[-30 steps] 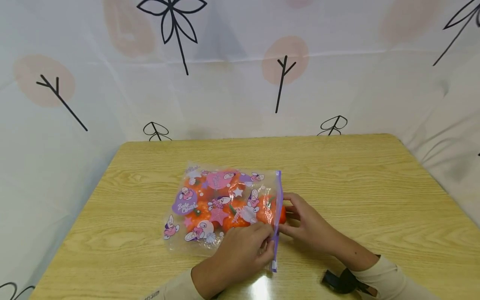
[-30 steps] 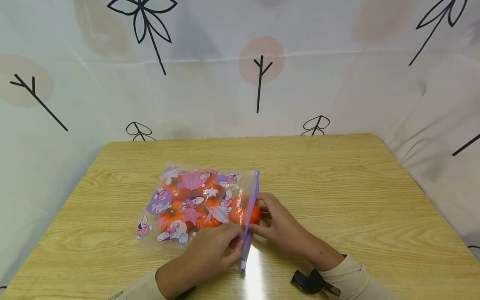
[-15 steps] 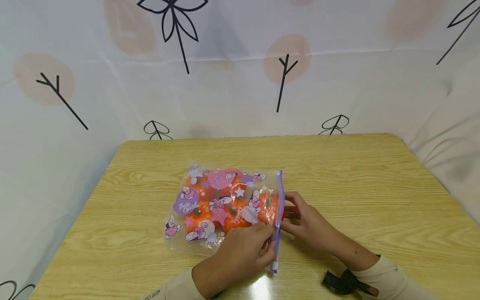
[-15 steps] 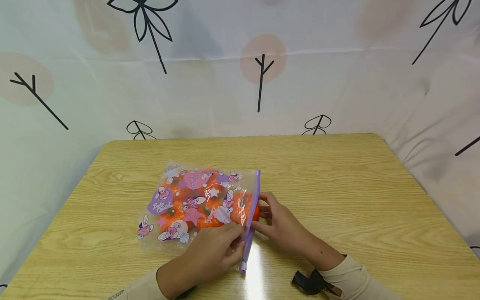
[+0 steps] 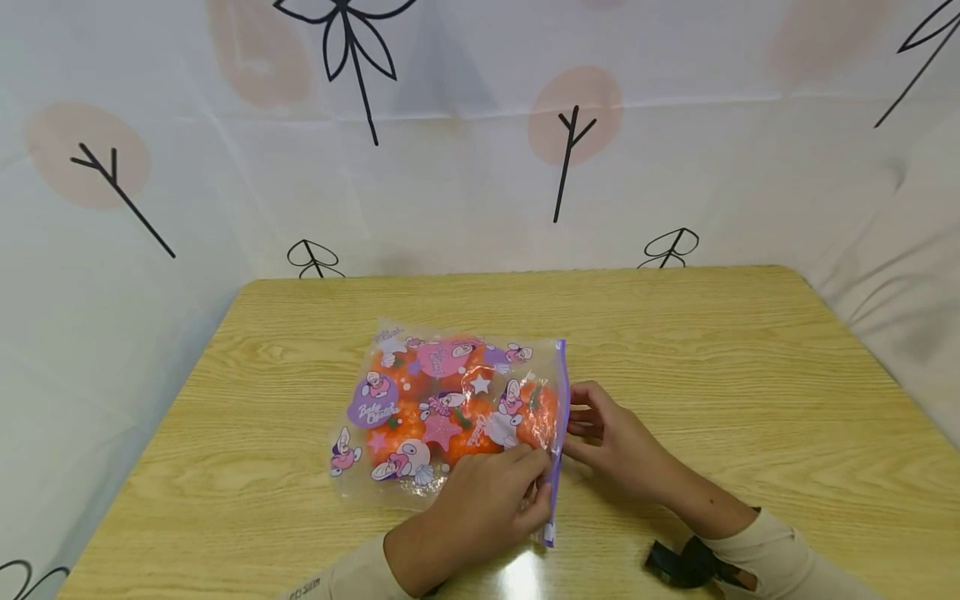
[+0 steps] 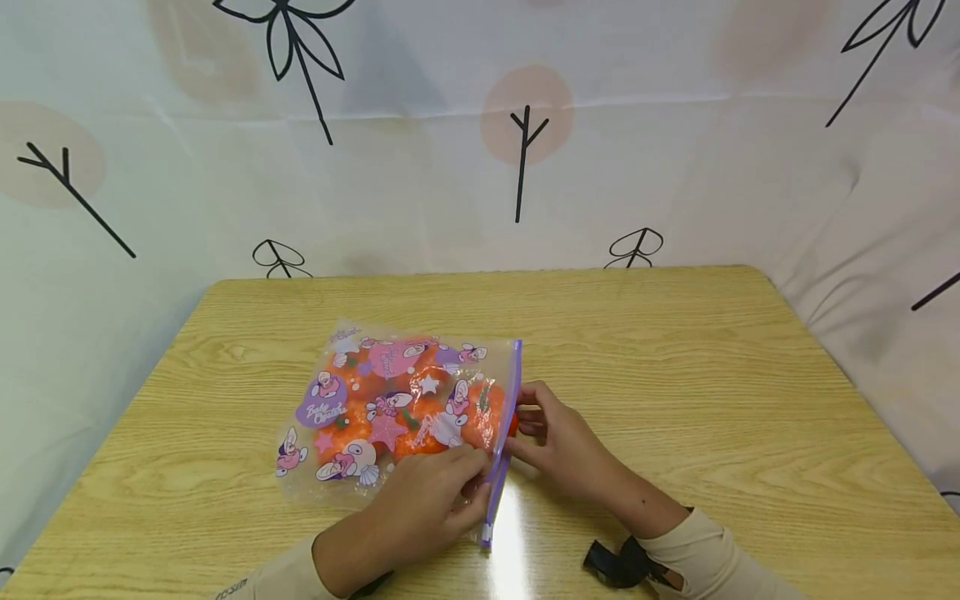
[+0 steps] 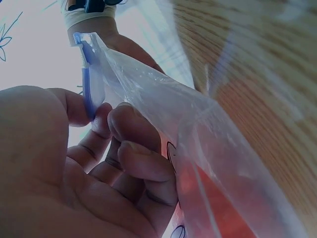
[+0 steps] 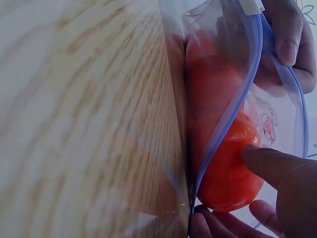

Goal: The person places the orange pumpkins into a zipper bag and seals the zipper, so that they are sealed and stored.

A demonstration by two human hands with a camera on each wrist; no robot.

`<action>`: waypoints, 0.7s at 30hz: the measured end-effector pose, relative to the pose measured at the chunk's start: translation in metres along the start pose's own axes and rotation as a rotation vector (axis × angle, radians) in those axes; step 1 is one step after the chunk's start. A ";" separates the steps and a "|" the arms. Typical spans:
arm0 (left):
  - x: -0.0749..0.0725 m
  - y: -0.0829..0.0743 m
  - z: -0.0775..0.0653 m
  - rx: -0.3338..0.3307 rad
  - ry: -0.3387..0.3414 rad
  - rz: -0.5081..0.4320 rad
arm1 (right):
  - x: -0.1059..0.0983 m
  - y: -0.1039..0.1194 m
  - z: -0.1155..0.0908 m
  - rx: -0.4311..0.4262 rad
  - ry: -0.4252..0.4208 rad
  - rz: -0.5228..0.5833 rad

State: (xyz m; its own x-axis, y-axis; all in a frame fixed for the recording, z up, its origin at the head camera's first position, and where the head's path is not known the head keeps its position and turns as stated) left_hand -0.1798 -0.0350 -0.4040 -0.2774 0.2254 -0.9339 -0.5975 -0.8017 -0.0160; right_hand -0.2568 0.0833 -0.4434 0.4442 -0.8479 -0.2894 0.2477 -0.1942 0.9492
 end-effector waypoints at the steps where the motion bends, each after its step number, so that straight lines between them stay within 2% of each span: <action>1: 0.000 0.000 0.000 0.000 0.000 0.000 | 0.000 0.000 0.000 0.003 -0.001 -0.004; 7: 0.000 0.000 0.001 0.002 -0.008 0.005 | -0.002 -0.002 0.000 0.024 -0.018 -0.019; 21: 0.001 0.001 0.001 -0.002 0.004 0.002 | 0.000 0.003 0.002 -0.039 -0.010 -0.059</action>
State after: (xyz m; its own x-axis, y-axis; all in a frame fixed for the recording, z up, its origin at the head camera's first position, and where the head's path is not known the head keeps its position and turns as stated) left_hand -0.1812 -0.0350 -0.4047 -0.2758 0.2218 -0.9353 -0.5956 -0.8031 -0.0148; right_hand -0.2578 0.0820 -0.4401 0.4191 -0.8404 -0.3436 0.3072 -0.2248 0.9247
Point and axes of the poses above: each hand's wrist, its own z-axis towards the middle knuckle, its own x-axis out of the palm, y = z × x, the point moved 9 cm from there along z, towards the middle knuckle, and after that the axes turned 13 degrees about z, right-handed, at the moved point
